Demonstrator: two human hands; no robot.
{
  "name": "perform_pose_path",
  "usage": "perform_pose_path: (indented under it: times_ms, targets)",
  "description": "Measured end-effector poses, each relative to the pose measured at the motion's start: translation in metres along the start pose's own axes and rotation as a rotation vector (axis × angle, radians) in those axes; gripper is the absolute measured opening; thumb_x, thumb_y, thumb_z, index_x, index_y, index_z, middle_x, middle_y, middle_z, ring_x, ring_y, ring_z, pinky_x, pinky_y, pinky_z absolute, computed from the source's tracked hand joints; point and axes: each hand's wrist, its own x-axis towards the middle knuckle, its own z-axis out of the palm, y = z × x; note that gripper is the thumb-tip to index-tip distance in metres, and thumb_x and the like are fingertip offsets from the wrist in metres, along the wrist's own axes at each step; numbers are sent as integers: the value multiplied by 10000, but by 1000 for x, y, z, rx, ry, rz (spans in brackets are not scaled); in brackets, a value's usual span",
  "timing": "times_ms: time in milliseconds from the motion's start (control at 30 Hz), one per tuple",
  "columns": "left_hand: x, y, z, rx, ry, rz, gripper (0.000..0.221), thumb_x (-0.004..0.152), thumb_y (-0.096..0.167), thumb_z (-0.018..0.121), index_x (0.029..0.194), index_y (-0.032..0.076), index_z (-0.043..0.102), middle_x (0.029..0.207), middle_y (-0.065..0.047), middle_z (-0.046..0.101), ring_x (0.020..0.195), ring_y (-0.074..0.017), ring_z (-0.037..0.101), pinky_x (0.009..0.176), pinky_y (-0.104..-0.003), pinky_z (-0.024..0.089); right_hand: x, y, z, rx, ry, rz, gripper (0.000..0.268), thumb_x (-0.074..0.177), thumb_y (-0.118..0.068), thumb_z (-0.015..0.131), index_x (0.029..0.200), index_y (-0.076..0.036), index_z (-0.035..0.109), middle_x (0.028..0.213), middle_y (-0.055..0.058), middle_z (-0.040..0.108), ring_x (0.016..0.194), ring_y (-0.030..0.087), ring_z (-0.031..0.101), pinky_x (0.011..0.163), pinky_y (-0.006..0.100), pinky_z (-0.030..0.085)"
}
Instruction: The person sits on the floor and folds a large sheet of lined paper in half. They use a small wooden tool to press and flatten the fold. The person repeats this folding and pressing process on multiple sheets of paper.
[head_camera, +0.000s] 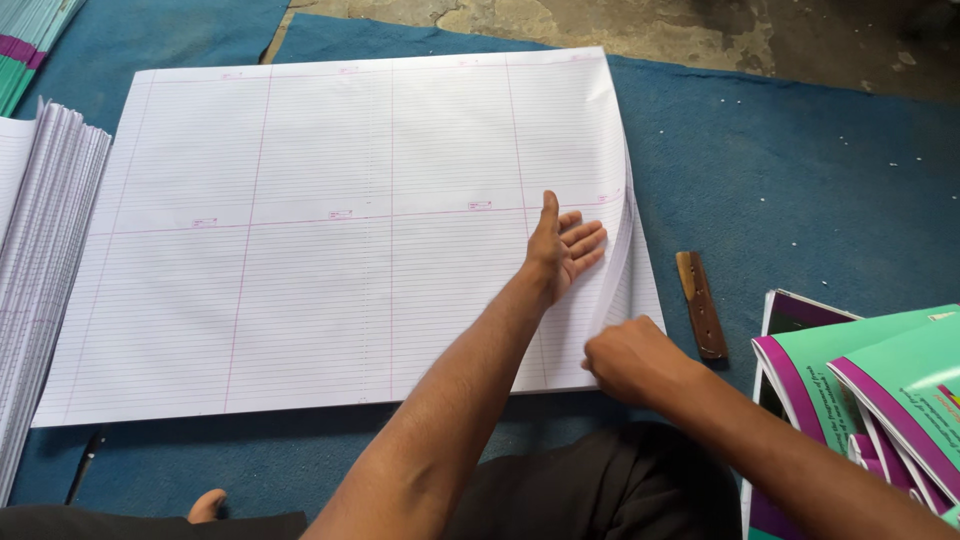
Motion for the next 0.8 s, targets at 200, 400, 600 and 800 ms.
perform_pose_path:
  times_ms: [200,400,600,800]
  targets:
    - [15,12,-4,-83,15,75,1011,913,765,168,1543,-24,193,1512,-353,383,1417,-408,422,1139,-488,416,-14,37,31,118,16,-115,263,965,-277,569,903,-79,731,891,160,739,875,335,724,830,459,574]
    - [21,16,-6,-100,45,109,1030,885,782,138,1545,-9,180,1506,-347,392,1422,-409,427,1151,-482,422,-25,58,27,185,-162,52,350,1024,-344,517,892,-66,684,930,157,749,922,322,735,840,439,581]
    - [29,21,-8,-86,34,124,1029,889,783,137,1557,1,162,1537,-332,335,1442,-411,383,1163,-486,404,-23,55,29,194,-164,-13,322,1038,-340,479,979,-74,651,963,141,737,927,297,732,847,445,582]
    - [42,26,-11,-78,52,137,997,911,752,118,1557,-7,151,1539,-336,326,1443,-418,374,1164,-494,399,-24,62,33,246,-159,-59,330,1032,-343,464,960,-77,646,941,104,734,894,260,747,831,414,595]
